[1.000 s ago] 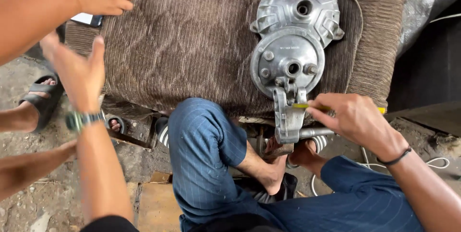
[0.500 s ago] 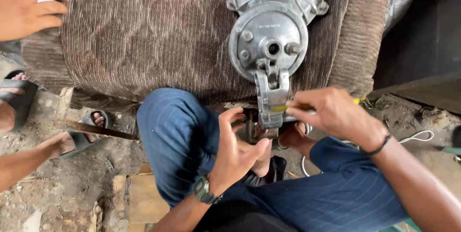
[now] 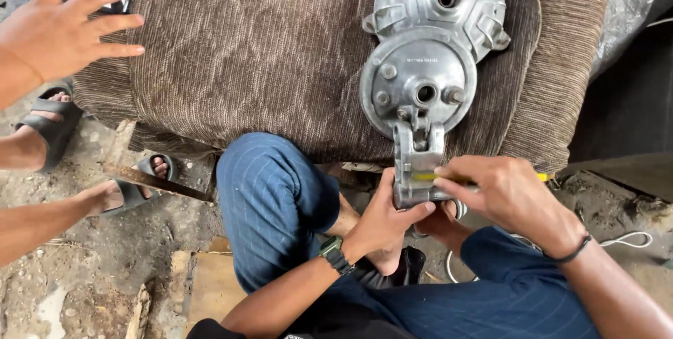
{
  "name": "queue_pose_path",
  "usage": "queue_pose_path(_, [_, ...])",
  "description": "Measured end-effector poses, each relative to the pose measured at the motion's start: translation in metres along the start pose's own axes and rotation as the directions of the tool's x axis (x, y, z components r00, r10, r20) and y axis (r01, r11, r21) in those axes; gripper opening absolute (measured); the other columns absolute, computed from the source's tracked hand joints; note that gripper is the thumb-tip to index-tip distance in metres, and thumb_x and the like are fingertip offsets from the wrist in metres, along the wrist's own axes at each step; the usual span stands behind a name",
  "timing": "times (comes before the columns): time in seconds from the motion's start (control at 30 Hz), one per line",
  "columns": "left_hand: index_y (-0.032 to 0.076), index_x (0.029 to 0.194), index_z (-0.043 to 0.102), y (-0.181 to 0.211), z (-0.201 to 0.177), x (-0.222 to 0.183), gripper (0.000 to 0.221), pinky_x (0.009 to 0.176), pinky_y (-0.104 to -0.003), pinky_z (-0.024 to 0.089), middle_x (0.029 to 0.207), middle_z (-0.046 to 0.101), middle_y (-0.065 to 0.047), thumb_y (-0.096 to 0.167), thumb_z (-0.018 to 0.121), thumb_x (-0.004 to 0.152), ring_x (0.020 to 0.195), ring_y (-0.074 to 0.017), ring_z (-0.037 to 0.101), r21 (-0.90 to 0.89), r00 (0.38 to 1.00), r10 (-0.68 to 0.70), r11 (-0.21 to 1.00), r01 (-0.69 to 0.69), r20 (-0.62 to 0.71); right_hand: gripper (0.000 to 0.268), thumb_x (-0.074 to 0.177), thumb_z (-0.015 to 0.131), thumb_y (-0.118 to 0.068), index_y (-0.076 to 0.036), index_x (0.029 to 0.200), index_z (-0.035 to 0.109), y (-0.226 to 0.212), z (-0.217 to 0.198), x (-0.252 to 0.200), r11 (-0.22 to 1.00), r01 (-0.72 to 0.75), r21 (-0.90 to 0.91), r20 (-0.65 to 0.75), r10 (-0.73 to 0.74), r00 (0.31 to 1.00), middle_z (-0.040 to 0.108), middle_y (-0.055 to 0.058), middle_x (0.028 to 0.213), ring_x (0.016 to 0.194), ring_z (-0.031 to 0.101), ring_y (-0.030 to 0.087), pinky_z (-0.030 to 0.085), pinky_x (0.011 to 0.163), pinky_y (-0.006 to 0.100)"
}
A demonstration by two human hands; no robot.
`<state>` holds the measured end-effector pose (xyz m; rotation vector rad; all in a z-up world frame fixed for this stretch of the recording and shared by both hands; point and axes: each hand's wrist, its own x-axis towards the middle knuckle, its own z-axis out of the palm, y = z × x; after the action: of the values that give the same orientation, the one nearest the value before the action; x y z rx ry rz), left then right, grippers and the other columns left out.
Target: Marking and inspecting a metal motorcycle component using a yellow marker.
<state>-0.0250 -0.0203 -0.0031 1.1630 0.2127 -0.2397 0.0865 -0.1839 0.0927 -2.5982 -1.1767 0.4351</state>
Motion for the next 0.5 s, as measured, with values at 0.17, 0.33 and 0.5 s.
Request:
queue_pose_path(0.17, [0.009, 0.138, 0.035, 0.005, 0.000, -0.001, 0.065, 0.095, -0.032, 0.058, 0.128, 0.065, -0.013, 0.026, 0.072, 0.087, 0.112, -0.0194, 0.068, -0.019, 0.997, -0.051, 0.998, 0.052, 0.063, 0.023, 0.095, 0.059, -0.035, -0.017, 0.093, 0.073, -0.003, -0.002, -0.001, 0.999, 0.012, 0.030, 0.003, -0.012, 1.000, 0.074, -0.003, 0.068, 0.039, 0.058, 0.008, 0.053, 0.032, 0.025])
queue_pose_path(0.33, [0.009, 0.141, 0.037, 0.006, -0.003, 0.003, 0.072, 0.097, -0.033, 0.054, 0.124, 0.067, -0.010, 0.032, 0.073, 0.084, 0.110, -0.0180, 0.068, 0.053, 0.996, -0.056, 0.997, 0.053, 0.068, 0.021, 0.092, 0.065, -0.034, -0.017, 0.097, 0.075, -0.004, -0.002, 0.000, 0.997, -0.082, 0.000, -0.023, 0.082, 0.996, 0.075, -0.003, 0.069, 0.044, 0.060, 0.009, 0.053, 0.040, 0.029])
queue_pose_path(0.5, [0.008, 0.143, 0.035, 0.008, -0.004, 0.004, 0.075, 0.102, -0.033, 0.054, 0.130, 0.065, -0.011, 0.032, 0.074, 0.084, 0.113, -0.0175, 0.068, -0.026, 0.994, 0.050, 0.999, -0.047, 0.097, 0.018, 0.087, 0.071, -0.033, -0.019, 0.097, 0.076, -0.007, 0.001, 0.000, 0.993, -0.100, 0.064, -0.011, 0.101, 0.995, 0.081, -0.007, 0.089, 0.075, 0.077, 0.010, 0.056, 0.064, 0.032])
